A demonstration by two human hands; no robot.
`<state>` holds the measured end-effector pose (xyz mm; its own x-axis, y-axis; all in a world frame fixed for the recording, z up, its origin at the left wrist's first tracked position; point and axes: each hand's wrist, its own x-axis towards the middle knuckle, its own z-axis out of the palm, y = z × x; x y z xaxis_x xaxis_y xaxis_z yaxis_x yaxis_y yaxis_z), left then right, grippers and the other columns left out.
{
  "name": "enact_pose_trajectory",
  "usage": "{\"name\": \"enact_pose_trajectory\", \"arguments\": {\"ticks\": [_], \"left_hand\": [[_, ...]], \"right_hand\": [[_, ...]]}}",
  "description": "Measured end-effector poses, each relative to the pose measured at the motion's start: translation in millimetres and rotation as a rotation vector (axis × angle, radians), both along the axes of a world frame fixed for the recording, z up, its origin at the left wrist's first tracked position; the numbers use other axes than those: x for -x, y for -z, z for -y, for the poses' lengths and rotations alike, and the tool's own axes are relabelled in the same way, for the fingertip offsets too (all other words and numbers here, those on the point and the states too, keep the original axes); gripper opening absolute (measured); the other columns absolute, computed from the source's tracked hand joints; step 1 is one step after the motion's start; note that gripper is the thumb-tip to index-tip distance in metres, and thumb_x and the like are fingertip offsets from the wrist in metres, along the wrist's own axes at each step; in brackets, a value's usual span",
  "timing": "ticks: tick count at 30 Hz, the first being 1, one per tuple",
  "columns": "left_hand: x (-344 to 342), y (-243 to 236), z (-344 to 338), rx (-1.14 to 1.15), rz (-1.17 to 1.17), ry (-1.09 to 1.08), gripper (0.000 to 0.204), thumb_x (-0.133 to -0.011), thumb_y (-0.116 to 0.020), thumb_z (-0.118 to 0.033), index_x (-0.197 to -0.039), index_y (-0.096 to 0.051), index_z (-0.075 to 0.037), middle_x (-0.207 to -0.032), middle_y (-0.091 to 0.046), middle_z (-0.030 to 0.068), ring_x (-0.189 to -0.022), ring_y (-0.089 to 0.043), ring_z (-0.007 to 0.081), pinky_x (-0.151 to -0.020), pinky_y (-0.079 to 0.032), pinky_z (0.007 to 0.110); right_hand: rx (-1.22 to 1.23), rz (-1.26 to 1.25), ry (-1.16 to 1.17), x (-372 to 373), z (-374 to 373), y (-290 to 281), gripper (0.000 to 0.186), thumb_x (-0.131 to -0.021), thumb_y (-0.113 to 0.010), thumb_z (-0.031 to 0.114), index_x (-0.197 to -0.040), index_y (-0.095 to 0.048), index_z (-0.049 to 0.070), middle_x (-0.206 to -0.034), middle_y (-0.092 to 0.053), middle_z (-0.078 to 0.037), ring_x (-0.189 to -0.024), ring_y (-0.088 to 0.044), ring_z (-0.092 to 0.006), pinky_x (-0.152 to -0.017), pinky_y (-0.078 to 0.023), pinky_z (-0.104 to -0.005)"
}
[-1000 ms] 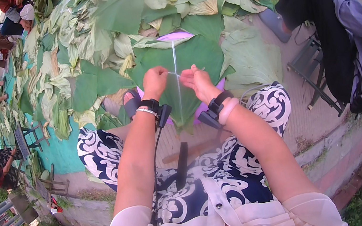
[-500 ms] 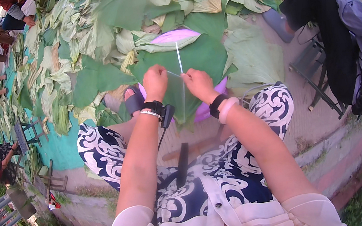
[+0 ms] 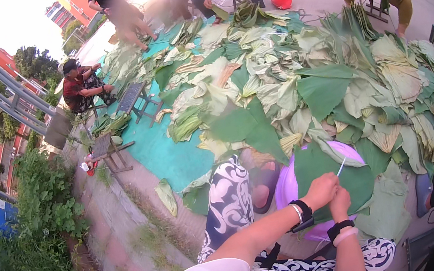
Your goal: The person bundles leaves using twine. The person takes a leaf, places it over a purple bucket, and uses white twine to tie the leaf before setting it aside.
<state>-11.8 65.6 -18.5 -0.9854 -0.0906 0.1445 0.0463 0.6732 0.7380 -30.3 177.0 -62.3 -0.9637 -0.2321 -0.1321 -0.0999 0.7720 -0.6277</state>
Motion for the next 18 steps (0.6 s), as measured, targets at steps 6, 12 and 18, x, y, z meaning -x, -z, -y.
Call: {"name": "enact_pose_trajectory", "arguments": {"ticks": [6, 12, 18], "left_hand": [[7.9, 2.3, -2.3, -0.461, -0.080, -0.323, 0.029, -0.077, -0.050, 0.001, -0.105, -0.056, -0.002, -0.094, -0.057, 0.0109, -0.081, -0.060, 0.0257, -0.071, -0.049, 0.033], [19.7, 49.0, 8.4, -0.942, 0.277, -0.256, 0.030, -0.080, -0.050, 0.004, -0.110, -0.054, 0.003, -0.095, -0.060, 0.0111, -0.079, -0.059, 0.0158, -0.063, -0.050, 0.029], [23.5, 55.2, 17.6, -1.032, 0.442, -0.062, 0.022, -0.079, -0.050, 0.006, -0.099, -0.059, 0.004, -0.080, -0.062, 0.0084, -0.064, -0.057, 0.0135, -0.057, -0.047, 0.027]], "right_hand": [[0.206, 0.139, 0.051, 16.1, 4.1, 17.5, 0.039, -0.089, -0.046, 0.031, -0.082, -0.065, -0.002, -0.078, -0.063, -0.023, -0.074, -0.059, -0.0411, -0.063, -0.043, -0.0469], [0.411, 0.167, 0.156, 27.6, 4.9, 52.0, 0.041, -0.089, -0.047, 0.031, -0.077, -0.066, -0.003, -0.068, -0.063, -0.018, -0.061, -0.060, -0.0280, -0.060, -0.043, -0.0416], [0.598, 0.354, 0.271, 17.0, 4.9, 34.8, 0.046, -0.091, -0.044, 0.032, -0.065, -0.063, 0.000, -0.060, -0.060, -0.008, -0.056, -0.055, -0.0161, -0.055, -0.041, -0.0333]]}}
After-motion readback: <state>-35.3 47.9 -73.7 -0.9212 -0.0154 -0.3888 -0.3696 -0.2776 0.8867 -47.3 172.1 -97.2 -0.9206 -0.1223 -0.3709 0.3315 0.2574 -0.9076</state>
